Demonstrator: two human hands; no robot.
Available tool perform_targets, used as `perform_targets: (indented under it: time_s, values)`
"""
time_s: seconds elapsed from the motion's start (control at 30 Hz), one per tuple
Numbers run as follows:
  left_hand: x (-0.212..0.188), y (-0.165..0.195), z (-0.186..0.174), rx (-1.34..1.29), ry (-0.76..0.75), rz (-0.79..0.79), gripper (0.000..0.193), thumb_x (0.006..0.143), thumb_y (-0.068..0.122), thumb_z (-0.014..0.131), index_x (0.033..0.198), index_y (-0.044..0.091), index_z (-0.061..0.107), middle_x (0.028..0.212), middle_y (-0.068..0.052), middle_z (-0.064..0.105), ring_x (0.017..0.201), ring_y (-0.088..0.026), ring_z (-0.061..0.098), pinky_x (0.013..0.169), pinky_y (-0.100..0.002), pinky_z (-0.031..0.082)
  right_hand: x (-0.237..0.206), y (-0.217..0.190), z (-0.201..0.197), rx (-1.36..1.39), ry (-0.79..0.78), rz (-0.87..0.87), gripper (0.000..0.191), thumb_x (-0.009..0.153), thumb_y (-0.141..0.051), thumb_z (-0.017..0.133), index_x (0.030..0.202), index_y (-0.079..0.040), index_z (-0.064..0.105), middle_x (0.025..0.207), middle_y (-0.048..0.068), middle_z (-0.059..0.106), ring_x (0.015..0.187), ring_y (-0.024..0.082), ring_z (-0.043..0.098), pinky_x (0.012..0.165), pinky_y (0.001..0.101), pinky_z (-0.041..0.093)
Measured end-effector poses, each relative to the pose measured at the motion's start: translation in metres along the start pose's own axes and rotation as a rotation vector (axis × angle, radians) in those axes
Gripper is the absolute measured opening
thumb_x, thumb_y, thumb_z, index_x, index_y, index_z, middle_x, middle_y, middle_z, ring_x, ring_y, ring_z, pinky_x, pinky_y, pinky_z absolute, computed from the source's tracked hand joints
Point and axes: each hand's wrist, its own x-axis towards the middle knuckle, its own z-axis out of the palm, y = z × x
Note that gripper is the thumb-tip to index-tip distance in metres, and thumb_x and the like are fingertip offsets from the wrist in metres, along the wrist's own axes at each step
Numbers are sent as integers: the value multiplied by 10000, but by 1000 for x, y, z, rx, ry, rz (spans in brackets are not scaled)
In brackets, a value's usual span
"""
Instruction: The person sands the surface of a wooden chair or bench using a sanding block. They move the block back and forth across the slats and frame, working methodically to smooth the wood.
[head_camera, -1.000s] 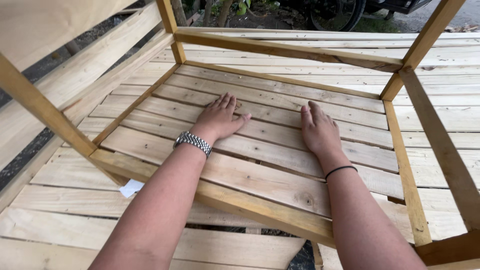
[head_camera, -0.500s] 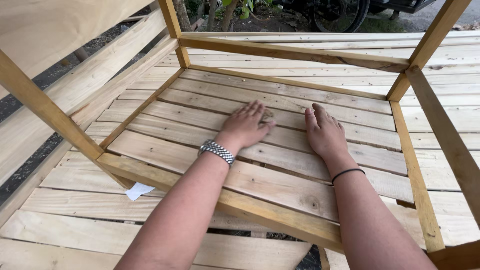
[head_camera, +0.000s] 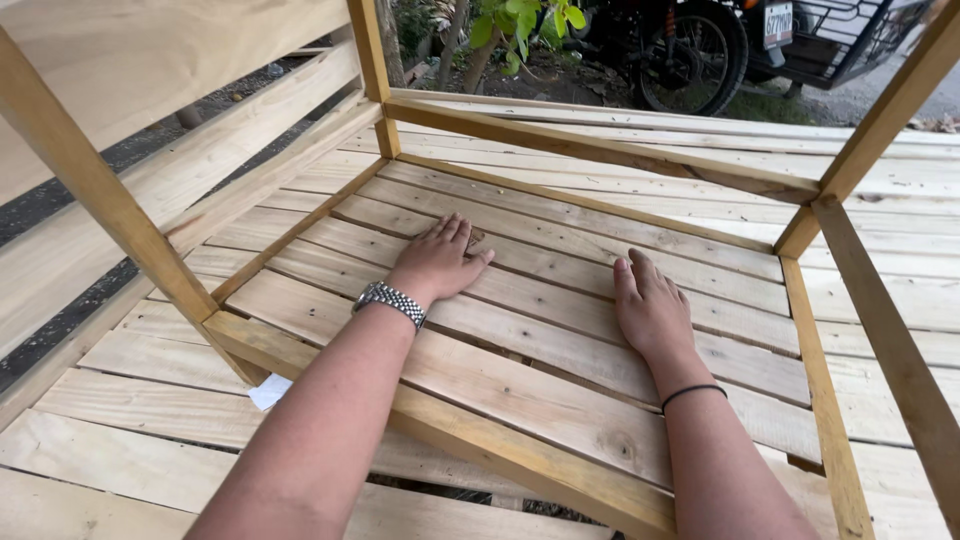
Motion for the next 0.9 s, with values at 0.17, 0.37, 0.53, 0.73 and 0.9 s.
perform_targets:
  time_s: [0.17, 0.37, 0.53, 0.73, 0.9]
  values:
    - [-14, 30, 7, -75, -86, 64, 870, 952, 708, 244, 1620, 152, 234, 1738, -58, 92, 1592, -209, 106, 1276, -381, 141, -3, -4, 0, 5, 9, -1, 631, 1042, -549, 298, 1514, -159, 449, 1480, 129, 548, 1430, 331, 421, 1180, 468, 279]
    - [-12, 40, 11, -13, -34, 226, 859, 984, 698, 170, 1621, 123, 139, 1715, -82, 58, 1578, -222, 53, 1273, -387, 82, -1, -1, 0, 27, 9, -14, 633, 1044, -548, 301, 1511, -150, 454, 1484, 126, 548, 1419, 331, 435, 1176, 463, 290]
    - [4, 25, 6, -83, -13, 84, 838, 977, 674, 290, 1586, 102, 230, 1688, -75, 149, 1553, -210, 138, 1260, -368, 143, 0, 0, 2, -9, 7, 6, 621, 1027, -539, 318, 1505, -165, 449, 1457, 98, 567, 1419, 319, 427, 1174, 466, 273]
    - [6, 103, 36, -52, 84, 484, 705, 1012, 548, 402, 1568, 119, 343, 1671, -71, 226, 1534, -243, 232, 1248, -398, 202, 0, -1, -1, 19, 12, 20, 626, 1025, -547, 334, 1521, -181, 443, 1462, 93, 567, 1416, 304, 443, 1184, 450, 286]
    - [6, 51, 15, -109, 113, 240, 731, 1027, 572, 421, 1556, 78, 315, 1662, -132, 195, 1513, -294, 208, 1208, -430, 243, 1, 1, -1, 18, 8, 12, 620, 1026, -543, 333, 1514, -175, 442, 1453, 88, 569, 1414, 307, 435, 1180, 461, 275]
